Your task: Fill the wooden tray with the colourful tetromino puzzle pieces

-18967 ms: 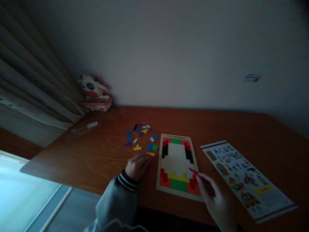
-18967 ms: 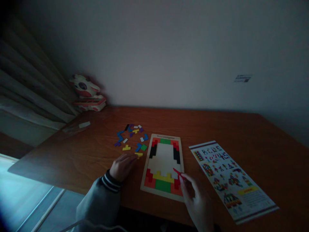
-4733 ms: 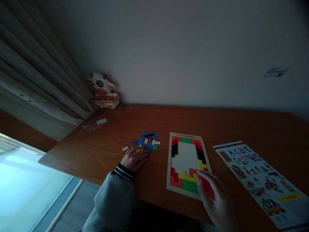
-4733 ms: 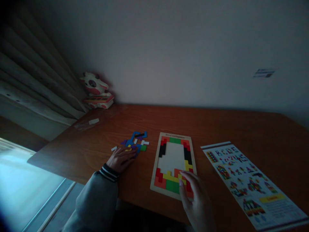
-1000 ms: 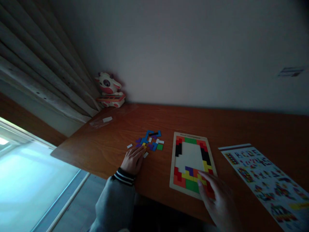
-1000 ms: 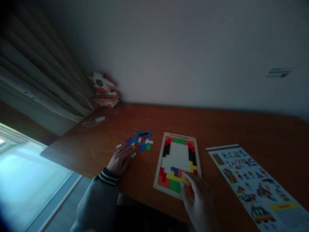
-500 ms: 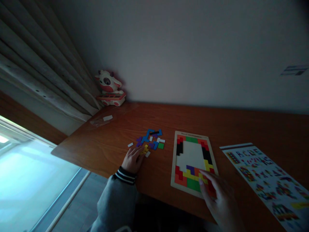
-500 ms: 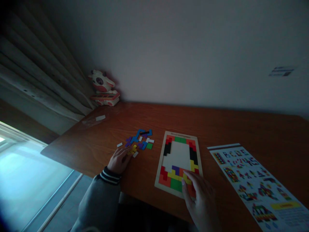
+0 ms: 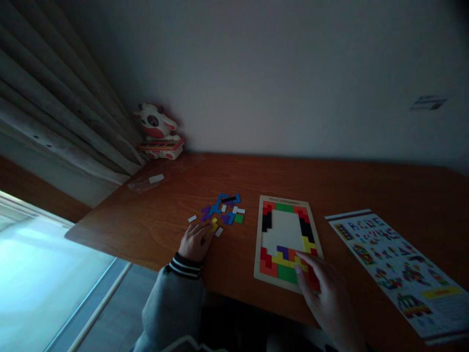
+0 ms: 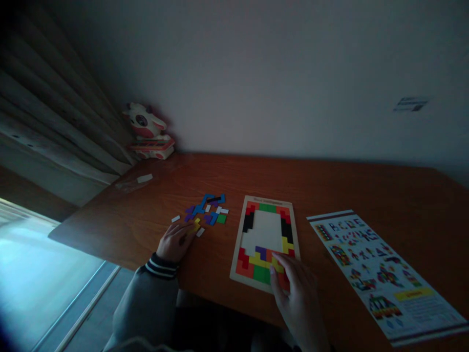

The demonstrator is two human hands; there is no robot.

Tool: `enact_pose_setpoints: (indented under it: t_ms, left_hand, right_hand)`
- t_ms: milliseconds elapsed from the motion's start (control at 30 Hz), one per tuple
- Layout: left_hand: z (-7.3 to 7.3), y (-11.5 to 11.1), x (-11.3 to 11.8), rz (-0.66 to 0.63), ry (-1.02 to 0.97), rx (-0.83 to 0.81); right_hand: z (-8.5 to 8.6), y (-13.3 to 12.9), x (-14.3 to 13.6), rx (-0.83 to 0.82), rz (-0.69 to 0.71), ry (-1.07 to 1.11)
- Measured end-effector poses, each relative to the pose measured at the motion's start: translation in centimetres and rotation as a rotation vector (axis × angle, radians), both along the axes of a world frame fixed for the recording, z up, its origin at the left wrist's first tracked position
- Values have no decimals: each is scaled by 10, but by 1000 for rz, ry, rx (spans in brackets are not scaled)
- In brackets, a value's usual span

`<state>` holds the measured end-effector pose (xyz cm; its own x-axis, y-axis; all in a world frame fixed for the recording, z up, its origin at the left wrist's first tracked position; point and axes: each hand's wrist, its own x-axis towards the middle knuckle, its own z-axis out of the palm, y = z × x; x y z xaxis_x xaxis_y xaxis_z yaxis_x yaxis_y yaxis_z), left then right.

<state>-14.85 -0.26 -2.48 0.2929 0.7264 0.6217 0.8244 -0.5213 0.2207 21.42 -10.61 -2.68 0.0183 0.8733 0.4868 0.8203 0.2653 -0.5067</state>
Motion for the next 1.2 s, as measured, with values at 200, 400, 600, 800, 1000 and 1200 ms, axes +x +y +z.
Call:
enact_pose_setpoints:
  t_ms: [200,400,600,800,1000,1200]
  left_hand:
    - [3,-1,1,39,3,14]
    - [4,-2,1,46,7,-9]
    - [4,-2,1,68,-16,-44]
    - [5,-3,3,82,-32,-23]
    - [2,-4,3,72,-17,-17]
    - [3,-6,5,36,-21,17]
  right_hand:
    - [-1,-1,-1,-8,6,19]
    - [-3,-1,1,5,16,2]
    - [0,-1,0,13,18,3]
    - [0,0,0,10,16,-8]
    - [0,0,0,36,11,-26]
    - [2,0,-1,20,3,-21]
